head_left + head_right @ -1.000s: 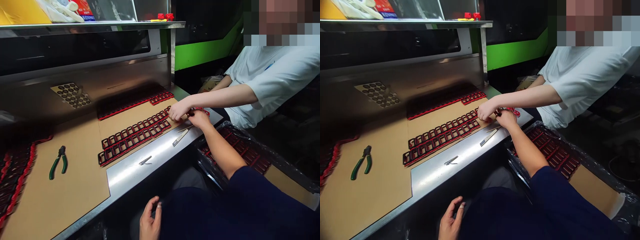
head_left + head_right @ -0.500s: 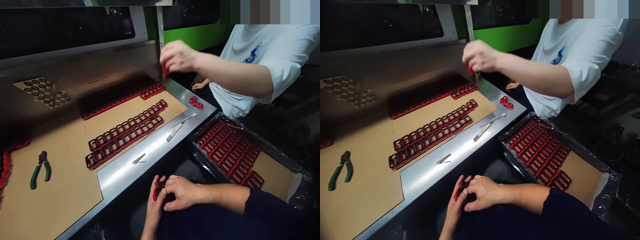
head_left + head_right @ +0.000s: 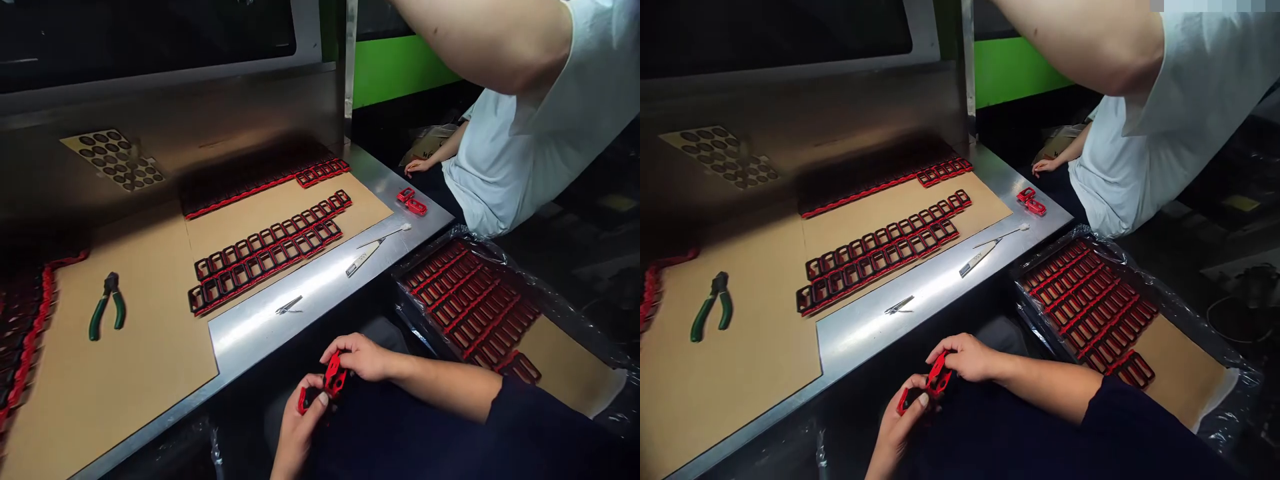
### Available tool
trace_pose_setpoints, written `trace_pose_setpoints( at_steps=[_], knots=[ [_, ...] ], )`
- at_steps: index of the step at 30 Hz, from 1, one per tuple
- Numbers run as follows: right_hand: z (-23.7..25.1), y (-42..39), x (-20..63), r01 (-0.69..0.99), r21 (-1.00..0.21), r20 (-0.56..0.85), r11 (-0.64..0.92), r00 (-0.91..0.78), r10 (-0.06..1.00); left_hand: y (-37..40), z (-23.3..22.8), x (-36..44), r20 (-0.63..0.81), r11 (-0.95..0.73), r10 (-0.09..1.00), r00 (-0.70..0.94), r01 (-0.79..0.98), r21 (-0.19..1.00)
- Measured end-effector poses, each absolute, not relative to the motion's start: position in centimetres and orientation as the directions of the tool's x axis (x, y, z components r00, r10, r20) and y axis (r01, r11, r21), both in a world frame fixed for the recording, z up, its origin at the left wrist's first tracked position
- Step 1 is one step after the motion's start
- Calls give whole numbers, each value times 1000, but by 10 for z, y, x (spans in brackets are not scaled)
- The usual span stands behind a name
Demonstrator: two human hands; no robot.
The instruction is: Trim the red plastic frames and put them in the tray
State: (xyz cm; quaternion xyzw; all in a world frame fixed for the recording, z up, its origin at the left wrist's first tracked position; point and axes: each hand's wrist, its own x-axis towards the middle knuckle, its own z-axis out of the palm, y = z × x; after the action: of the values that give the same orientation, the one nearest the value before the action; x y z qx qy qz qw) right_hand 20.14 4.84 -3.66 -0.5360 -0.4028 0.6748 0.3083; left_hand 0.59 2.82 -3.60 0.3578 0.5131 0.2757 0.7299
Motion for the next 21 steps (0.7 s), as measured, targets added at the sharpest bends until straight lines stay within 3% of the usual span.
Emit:
trace_pose_setpoints(
  at_steps=[2,5,9,12,17,21],
  knots=[
    [-39,47,202,-104,-825,-519,-556,-250,817,31,-29,13,-493,495,785,375,98,863],
    [-32,43,201,-260,-828,-438,-497,-254,862,33,-13,20,-373,297,833,408,238,925],
    [-14,43,202,-283,-894,-257,-347,-310,915,27,7,23,-134,-10,880,456,299,954],
    [-5,46,206,-280,-906,-209,-316,-353,912,20,14,23,54,-208,913,404,347,914],
    [0,45,221,-190,-904,-320,-382,-290,902,12,15,16,249,-391,905,345,447,805],
    [6,35,223,-187,-833,-385,-520,-479,789,13,14,15,256,-425,886,386,459,780]
  ],
)
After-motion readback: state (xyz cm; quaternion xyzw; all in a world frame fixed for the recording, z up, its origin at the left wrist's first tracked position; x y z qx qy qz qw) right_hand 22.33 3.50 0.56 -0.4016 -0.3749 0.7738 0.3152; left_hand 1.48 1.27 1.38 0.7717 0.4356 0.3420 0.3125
